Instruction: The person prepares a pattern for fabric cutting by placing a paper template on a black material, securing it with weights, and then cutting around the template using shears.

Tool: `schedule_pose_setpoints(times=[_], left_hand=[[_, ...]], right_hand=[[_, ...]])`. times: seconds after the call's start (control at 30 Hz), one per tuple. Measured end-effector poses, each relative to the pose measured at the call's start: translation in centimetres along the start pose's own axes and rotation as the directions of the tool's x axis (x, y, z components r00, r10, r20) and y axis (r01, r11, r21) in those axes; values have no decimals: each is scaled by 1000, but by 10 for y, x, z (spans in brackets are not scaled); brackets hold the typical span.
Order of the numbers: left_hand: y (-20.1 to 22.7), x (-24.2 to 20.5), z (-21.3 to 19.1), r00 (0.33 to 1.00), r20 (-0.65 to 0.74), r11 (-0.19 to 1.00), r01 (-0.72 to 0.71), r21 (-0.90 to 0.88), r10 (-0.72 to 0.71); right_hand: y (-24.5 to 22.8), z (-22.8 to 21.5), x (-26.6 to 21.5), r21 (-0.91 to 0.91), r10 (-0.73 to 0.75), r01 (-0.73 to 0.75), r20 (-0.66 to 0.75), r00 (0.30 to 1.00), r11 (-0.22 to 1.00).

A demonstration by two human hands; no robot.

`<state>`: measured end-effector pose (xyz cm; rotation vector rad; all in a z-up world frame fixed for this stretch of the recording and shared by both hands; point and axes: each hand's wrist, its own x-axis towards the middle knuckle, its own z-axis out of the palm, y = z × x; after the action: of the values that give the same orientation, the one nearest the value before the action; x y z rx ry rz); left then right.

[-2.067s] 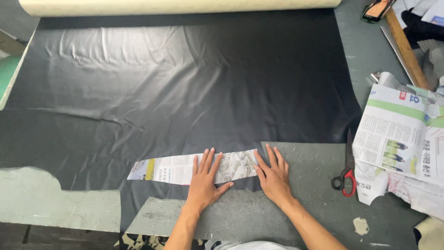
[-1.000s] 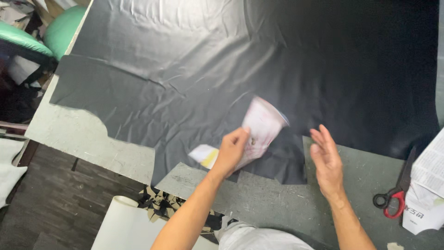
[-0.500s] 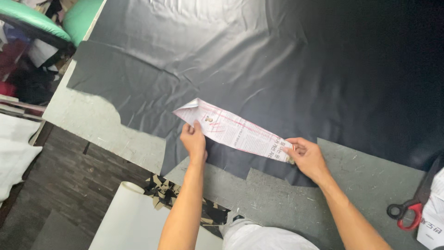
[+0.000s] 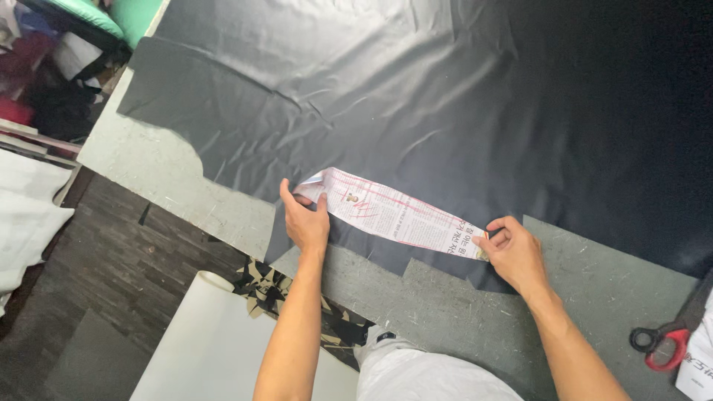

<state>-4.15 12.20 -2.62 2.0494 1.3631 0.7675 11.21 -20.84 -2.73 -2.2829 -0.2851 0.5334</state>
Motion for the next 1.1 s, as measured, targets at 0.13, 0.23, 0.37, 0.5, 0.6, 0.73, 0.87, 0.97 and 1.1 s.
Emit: schedule_pose_setpoints(times=[0.13,0.23,0.37,0.5,0.6,0.73,0.87,0.97,1.1], left_hand=[[-4,-1,0,983,-84,987,-160,26,162],[-15,-10,6,968,-97,972,-231,37,233],[-29,-16,11,930,21,915,-365,175,367],[-37,-2,12,856,138,823,-517,234,498],[-42,7,11,821,219,788,-569,234,527],[-49,15,5,784,307,767,-608,204,540],[-53,14,2,769,343,756,-622,203,540],[-55,14,2,758,349,739,-637,218,550],[-57,13,4,761,349,741,-635,220,548]], right_hand=[[3,0,-4,10,-40,41,-40,998,999],[10,2,-8,41,-65,68,-71,995,997],[17,2,-12,47,-65,71,-108,992,996],[16,4,-14,37,-65,70,-123,990,997],[16,3,-15,41,-83,90,-137,987,995],[13,1,-18,28,-87,91,-135,987,995],[11,0,-25,-7,-53,53,-185,981,999],[14,1,-30,-28,-23,17,-226,974,999],[22,-1,-29,-26,-18,13,-232,972,1000]])
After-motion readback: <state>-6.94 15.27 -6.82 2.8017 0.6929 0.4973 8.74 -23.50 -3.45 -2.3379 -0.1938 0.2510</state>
